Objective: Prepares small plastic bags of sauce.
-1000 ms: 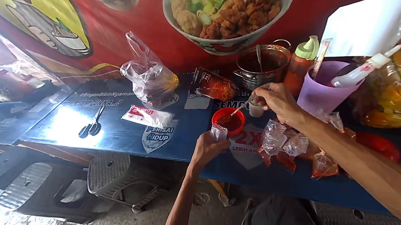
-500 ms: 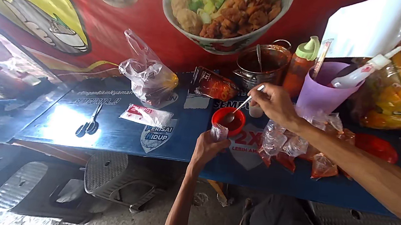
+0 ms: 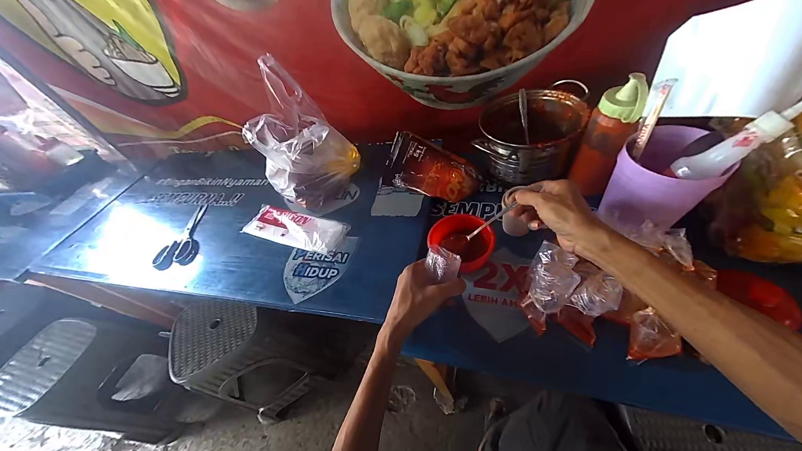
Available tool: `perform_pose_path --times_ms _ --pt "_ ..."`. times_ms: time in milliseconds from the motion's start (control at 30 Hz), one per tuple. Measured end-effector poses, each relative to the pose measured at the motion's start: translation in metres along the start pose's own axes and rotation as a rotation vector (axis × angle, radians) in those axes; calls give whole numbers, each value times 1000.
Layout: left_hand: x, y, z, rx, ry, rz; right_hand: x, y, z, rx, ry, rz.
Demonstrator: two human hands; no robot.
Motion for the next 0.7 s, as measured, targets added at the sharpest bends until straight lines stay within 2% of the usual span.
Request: perform_pose_path --times_ms 267,333,433,500,600,700 --pt "0 -1 0 8 15 -4 -28 4 12 -2 70 -22" --pt "1 -1 0 12 24 0 -31 1 22 -63 197 -6" --pt "1 -1 0 5 17 1 -29 -3 33 -191 536 41" --pt "0 -1 0 2 19 -1 -27 -1 33 -169 674 11" --pt "0 0 1 8 17 1 -21 3 21 -4 654 31" --pt "0 0 0 7 0 13 -6 5 9 9 650 200"
Point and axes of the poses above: each hand's wrist, its own z-axis away from the middle knuckle, its own y-axis out of the back of the hand, x = y × z, the point moved 2 cm from there along -z, towards the middle knuckle, and after that the axes turned 4 degrees about x, right-handed, at the moved point
